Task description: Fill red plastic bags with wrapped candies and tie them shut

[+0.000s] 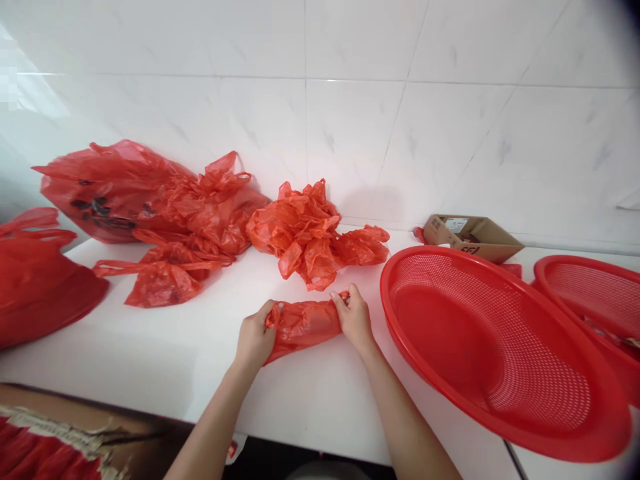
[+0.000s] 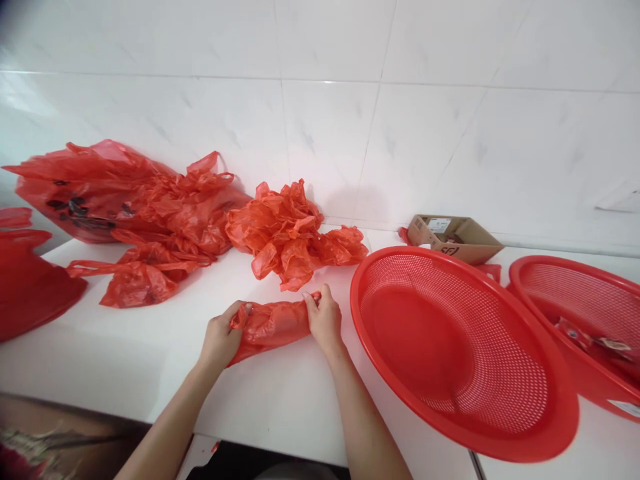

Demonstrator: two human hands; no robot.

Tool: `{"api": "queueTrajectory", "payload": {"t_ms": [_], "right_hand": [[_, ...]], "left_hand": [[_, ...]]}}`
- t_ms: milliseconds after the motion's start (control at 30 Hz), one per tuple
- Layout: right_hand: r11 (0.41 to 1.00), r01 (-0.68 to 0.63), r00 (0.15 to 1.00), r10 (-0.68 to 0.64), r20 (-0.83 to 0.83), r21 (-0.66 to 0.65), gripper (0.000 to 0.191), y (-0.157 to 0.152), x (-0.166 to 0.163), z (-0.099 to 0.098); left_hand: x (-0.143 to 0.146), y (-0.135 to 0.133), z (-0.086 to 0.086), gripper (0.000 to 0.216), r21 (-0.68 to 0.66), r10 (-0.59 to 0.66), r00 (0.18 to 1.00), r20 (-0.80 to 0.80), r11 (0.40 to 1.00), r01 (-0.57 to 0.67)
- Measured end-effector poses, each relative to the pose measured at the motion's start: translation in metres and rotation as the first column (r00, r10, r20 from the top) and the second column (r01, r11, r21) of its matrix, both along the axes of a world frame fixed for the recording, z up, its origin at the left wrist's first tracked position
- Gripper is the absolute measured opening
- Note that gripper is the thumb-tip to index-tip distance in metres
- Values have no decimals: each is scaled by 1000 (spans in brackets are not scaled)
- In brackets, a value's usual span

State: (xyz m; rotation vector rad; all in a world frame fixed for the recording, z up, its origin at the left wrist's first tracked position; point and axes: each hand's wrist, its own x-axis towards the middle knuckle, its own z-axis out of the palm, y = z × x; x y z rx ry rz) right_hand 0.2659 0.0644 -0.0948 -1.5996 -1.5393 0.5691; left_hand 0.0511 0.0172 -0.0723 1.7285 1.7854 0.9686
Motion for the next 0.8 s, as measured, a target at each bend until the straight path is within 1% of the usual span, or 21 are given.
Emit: {"api": "queueTrajectory", "payload": {"t_ms": [100,200,333,500,633,800], "right_hand": [[999,35,998,-34,52,-32,29,0,0,-3],[995,75,987,-63,146,-73,25,0,-1,-9],[988,97,958,-60,280,-123,17,5,-4,-16],[984,96,912,-28,409,-147,15,18,-8,-19],[984,96,886,-16,464,-148,15,29,-10,-19],[985,107,876,-31,480,-133,17,32,-12,-22]], "left_hand": [[-3,6,-2,26,-7,-33,999,-39,999,33],[-2,15,-10,30,-41,-48,994,-94,998,44],[0,31,-19,41,-98,-26,980,-195,995,7],[1,46,-19,45,-135,-5,947,-321,990,-41],[4,51,-20,47,-142,15,918,-397,987,-78],[8,53,-23,49,-150,21,894,-447,984,-98]]}}
